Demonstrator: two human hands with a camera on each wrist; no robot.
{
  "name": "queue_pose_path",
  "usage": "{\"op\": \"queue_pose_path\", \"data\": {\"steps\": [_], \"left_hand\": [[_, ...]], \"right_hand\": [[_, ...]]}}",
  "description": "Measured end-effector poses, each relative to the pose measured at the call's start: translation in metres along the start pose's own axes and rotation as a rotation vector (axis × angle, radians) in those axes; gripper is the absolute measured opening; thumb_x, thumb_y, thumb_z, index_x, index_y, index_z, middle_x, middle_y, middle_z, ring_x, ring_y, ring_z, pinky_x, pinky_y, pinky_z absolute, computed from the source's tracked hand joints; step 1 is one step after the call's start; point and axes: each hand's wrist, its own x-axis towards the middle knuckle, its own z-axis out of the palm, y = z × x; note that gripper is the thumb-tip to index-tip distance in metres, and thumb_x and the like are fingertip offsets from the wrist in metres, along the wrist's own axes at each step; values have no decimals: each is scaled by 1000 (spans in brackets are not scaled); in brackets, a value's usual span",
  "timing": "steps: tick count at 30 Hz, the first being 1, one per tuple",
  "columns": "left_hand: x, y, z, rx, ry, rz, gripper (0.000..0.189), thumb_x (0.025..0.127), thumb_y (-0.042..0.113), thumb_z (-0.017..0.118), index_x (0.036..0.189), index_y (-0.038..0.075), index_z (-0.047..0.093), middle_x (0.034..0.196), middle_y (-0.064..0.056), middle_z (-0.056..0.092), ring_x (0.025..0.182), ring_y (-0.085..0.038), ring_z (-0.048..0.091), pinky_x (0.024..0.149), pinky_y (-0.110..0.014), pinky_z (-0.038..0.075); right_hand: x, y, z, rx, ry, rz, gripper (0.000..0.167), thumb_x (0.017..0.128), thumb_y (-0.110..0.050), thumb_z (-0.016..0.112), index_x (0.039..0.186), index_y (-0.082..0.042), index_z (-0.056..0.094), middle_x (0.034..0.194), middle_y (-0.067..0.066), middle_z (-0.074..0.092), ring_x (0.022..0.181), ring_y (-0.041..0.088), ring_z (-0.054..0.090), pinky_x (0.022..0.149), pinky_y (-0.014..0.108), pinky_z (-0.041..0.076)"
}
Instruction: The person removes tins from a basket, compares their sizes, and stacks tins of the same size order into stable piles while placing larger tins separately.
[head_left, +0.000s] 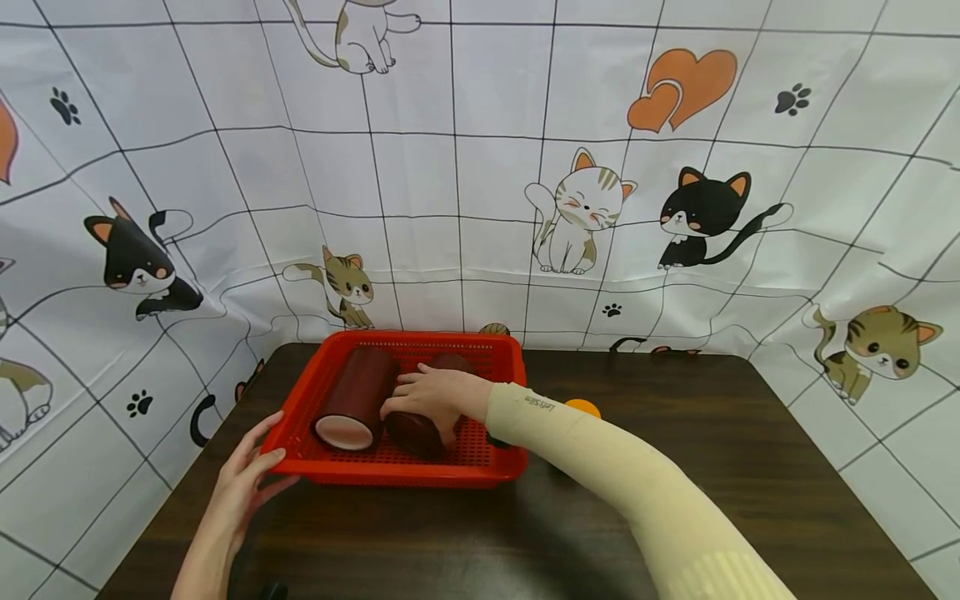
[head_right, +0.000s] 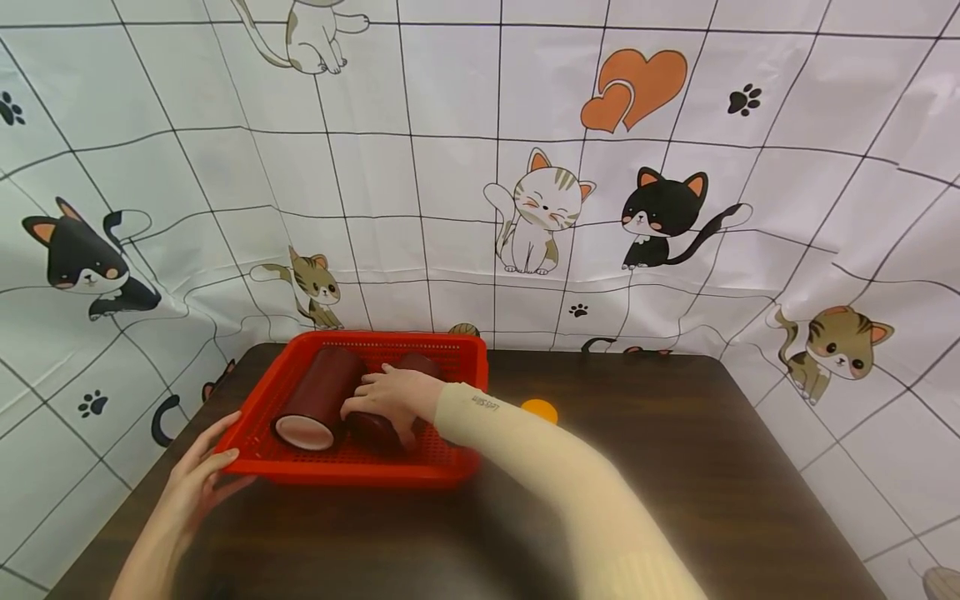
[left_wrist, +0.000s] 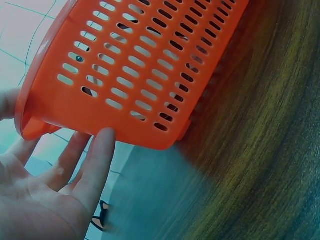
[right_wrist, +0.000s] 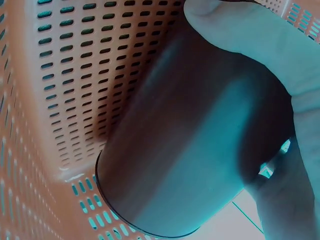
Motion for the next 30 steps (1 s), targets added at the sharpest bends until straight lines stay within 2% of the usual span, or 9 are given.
{"op": "queue_pose_path", "data": {"steps": [5, 10, 18, 20, 26, 30], "left_hand": [[0, 1, 0, -8, -2, 2, 57, 103, 25, 52, 155, 26, 27, 114, 21, 55, 97, 2, 64, 79, -26, 59], [0, 1, 0, -3, 4, 0, 57, 103, 25, 52, 155, 27, 28, 113, 21, 55, 97, 2, 65, 78, -26, 60], [-4, 1, -3, -1, -17, -7, 57, 103, 24, 53, 155, 28, 28, 110, 20, 58, 95, 1, 66, 79, -27, 60], [-4, 1, -3, 1, -19, 1, 58, 103, 24, 53, 155, 28, 28, 111, 20, 57, 96, 1, 65, 79, -28, 60], [-3, 2, -1, 9, -19, 15, 58, 103, 25, 53, 155, 28, 28, 114, 19, 56, 97, 1, 65, 79, -28, 60], [-2, 1, -1, 12, -21, 16, 57, 103, 23, 52, 155, 27, 28, 112, 20, 57, 97, 1, 65, 78, -28, 60]], "right_hand": [[0, 1, 1, 22, 1, 2, 105, 67, -47, 88, 150, -36, 26, 157, -6, 36, 146, 22, 35, 123, 47, 26], [-1, 1, 1, 39, 19, 14, 103, 68, -47, 88, 149, -38, 26, 154, -7, 40, 141, 23, 40, 122, 48, 28], [-4, 2, 2, 140, 94, -18, 103, 68, -46, 88, 150, -33, 27, 155, -5, 38, 146, 24, 34, 121, 59, 25], [-6, 5, 0, 190, 125, -23, 103, 68, -46, 88, 150, -31, 27, 152, -5, 40, 144, 21, 38, 121, 56, 28], [-15, 17, -5, 407, 204, -32, 107, 70, -43, 87, 153, -31, 21, 147, -6, 44, 131, 13, 48, 113, 34, 42], [-18, 19, -6, 487, 250, -32, 106, 71, -41, 87, 153, -30, 21, 149, -4, 43, 132, 13, 48, 110, 33, 45]]}}
